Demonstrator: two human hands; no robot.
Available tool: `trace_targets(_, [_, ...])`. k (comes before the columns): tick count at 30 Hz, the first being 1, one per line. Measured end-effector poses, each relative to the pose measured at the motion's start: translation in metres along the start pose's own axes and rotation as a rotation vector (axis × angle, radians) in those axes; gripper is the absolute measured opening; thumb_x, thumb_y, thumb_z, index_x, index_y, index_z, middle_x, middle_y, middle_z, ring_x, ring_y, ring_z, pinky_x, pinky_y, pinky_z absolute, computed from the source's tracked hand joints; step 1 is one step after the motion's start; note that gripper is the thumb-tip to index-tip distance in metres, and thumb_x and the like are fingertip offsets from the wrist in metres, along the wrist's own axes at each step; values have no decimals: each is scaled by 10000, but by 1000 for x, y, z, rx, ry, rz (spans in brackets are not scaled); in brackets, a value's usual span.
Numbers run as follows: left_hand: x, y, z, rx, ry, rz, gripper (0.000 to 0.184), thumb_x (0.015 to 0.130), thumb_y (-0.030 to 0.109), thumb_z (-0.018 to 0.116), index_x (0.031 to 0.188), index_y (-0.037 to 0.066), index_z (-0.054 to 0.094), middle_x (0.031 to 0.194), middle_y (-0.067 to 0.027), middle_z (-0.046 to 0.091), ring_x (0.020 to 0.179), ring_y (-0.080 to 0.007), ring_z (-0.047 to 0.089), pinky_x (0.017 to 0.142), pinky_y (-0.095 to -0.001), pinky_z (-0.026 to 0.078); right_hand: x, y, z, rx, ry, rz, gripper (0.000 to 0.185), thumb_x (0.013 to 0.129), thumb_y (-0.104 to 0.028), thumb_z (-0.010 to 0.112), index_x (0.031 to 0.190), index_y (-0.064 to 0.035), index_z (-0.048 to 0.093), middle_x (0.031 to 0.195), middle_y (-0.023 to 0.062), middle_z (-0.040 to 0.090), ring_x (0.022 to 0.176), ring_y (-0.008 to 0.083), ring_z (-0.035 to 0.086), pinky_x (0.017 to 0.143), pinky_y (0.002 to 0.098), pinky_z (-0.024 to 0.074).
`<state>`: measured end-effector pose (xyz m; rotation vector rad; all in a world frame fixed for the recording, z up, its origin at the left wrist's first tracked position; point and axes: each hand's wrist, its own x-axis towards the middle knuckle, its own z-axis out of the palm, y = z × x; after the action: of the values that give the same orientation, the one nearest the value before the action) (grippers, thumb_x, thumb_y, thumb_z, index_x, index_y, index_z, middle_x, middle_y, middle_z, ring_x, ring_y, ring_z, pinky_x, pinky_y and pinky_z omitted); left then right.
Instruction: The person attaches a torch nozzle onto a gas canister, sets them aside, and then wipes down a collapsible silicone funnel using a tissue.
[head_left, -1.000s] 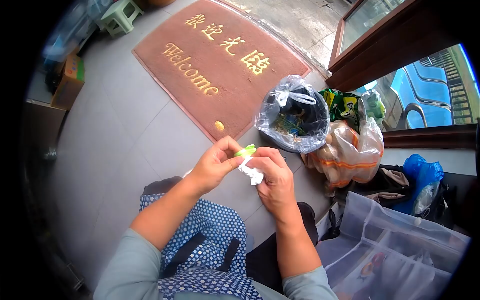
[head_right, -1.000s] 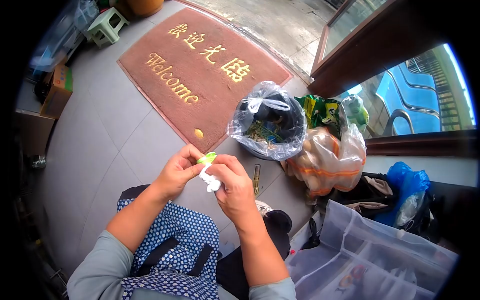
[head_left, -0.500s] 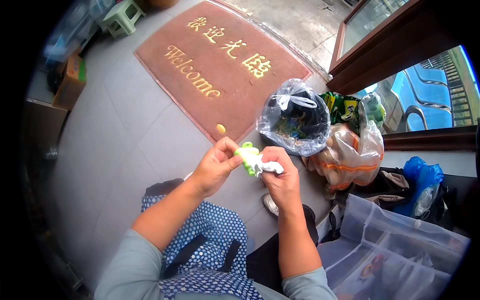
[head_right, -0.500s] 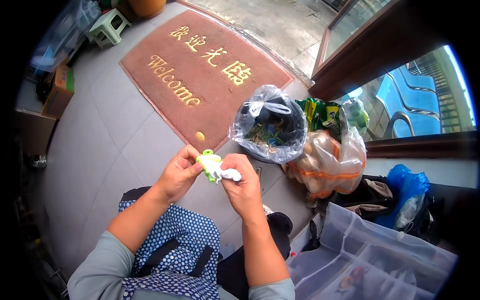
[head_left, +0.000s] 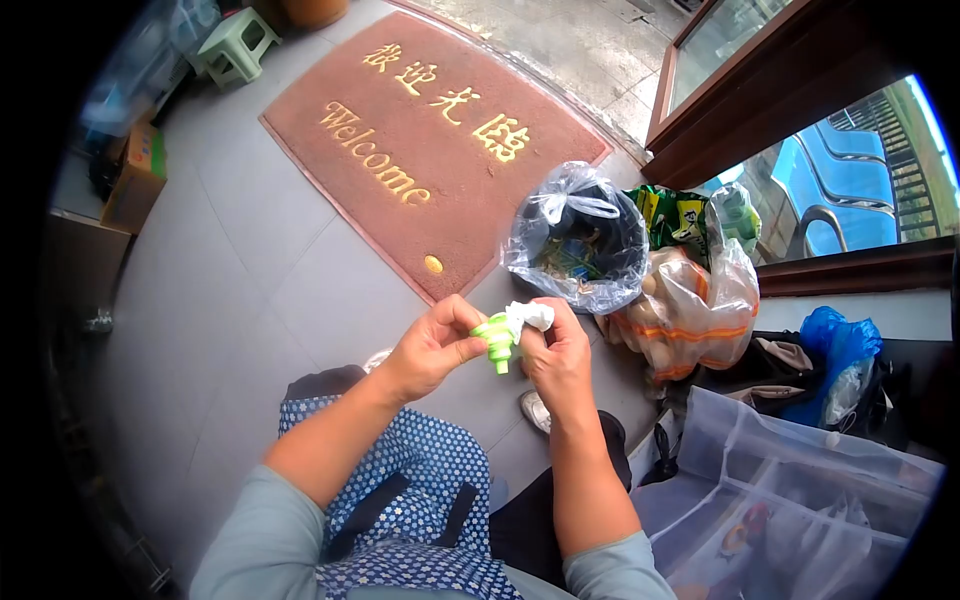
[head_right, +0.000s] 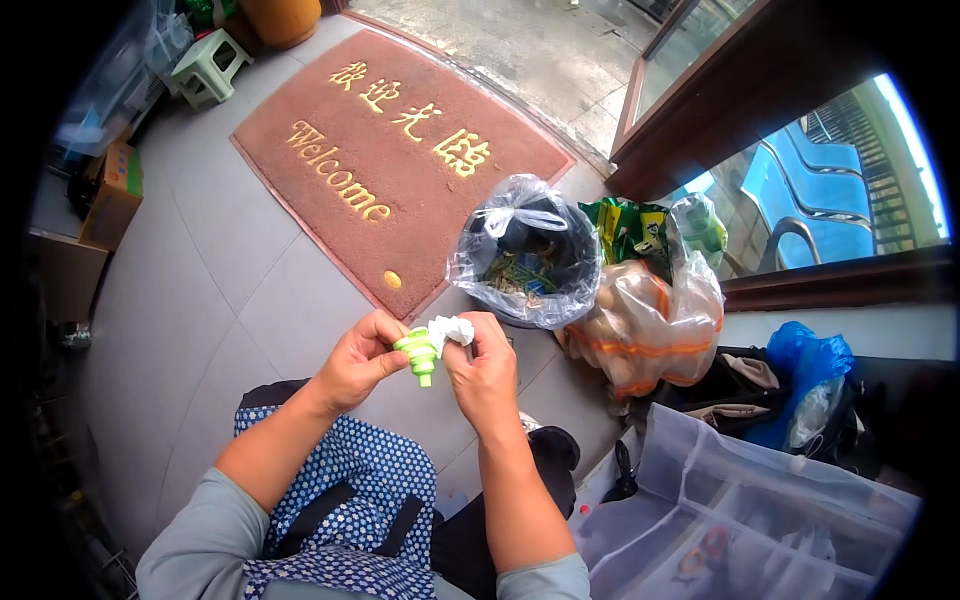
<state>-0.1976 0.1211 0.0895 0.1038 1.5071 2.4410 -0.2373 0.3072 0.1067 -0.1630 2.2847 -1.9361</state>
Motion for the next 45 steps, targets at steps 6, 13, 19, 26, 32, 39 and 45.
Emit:
trace_targets(6, [6, 17, 4, -46, -25, 71, 150, 933, 63, 653, 992, 68, 515, 1042, -87, 620, 1002, -164, 583, 906, -318, 464, 0, 1, -13, 273, 127, 332, 105, 916, -19, 572, 1007, -42, 619, 843, -38, 603, 723, 40, 543, 615, 196, 426])
trace_targets(13, [2, 15, 1, -14, -42, 49, 146, 940, 67, 644, 1007, 57, 515, 1046, -91, 621, 994, -161, 586, 895, -319, 471, -6, -6, -11, 514, 44, 316, 122, 935, -22, 588, 1051, -53, 614, 956, -15, 608, 824, 36, 536, 709, 192, 431])
trace_targets(19, [1, 19, -1, -3, -30, -101, 147, 955, 93, 630, 1036, 49, 516, 1047, -67, 620, 969, -126, 585, 885, -283, 469, -8, -7, -12, 521, -92, 285, 146, 931, -30, 637, 1074, -26, 609, 1095, 5, 563, 957, 80, 524, 834, 224, 423])
trace_targets(26, [2, 13, 1, -102, 20, -167, 158, 957, 93, 625, 1057, 47, 510, 1021, -43, 606, 950, -109, 580, 852, -270, 473, -8, -10, -13, 243, -28, 1, 183, 825, 52, 658, 996, -13, 650, 1071, 53, 575, 963, 146, 556, 857, 266, 450])
trace_targets(32, [0, 12, 8, 80, 32, -132, 146, 955, 75, 623, 1054, 39, 522, 1007, -36, 605, 942, -103, 583, 833, -265, 475, -5, -20, 5, -322, 2, -310, 298, 722, 138, 581, 950, -36, 659, 956, 130, 598, 847, 310, 622, 732, 357, 514])
trace_targets(39, [2, 19, 3, 56, 42, -114, 116, 966, 63, 601, 1053, 30, 531, 998, -37, 612, 943, -95, 586, 835, -261, 482, -3, -17, -14, -136, 103, -146, 324, 726, 148, 588, 970, -38, 693, 938, 110, 594, 813, 255, 606, 731, 313, 501])
trace_targets(45, [-5, 7, 4, 30, 93, -115, 110, 968, 51, 594, 1052, 28, 527, 981, -33, 602, 932, -93, 582, 831, -251, 480, -5, -25, 6, -283, -127, -307, 375, 729, 173, 576, 1017, -42, 687, 972, 118, 580, 870, 263, 620, 745, 325, 508])
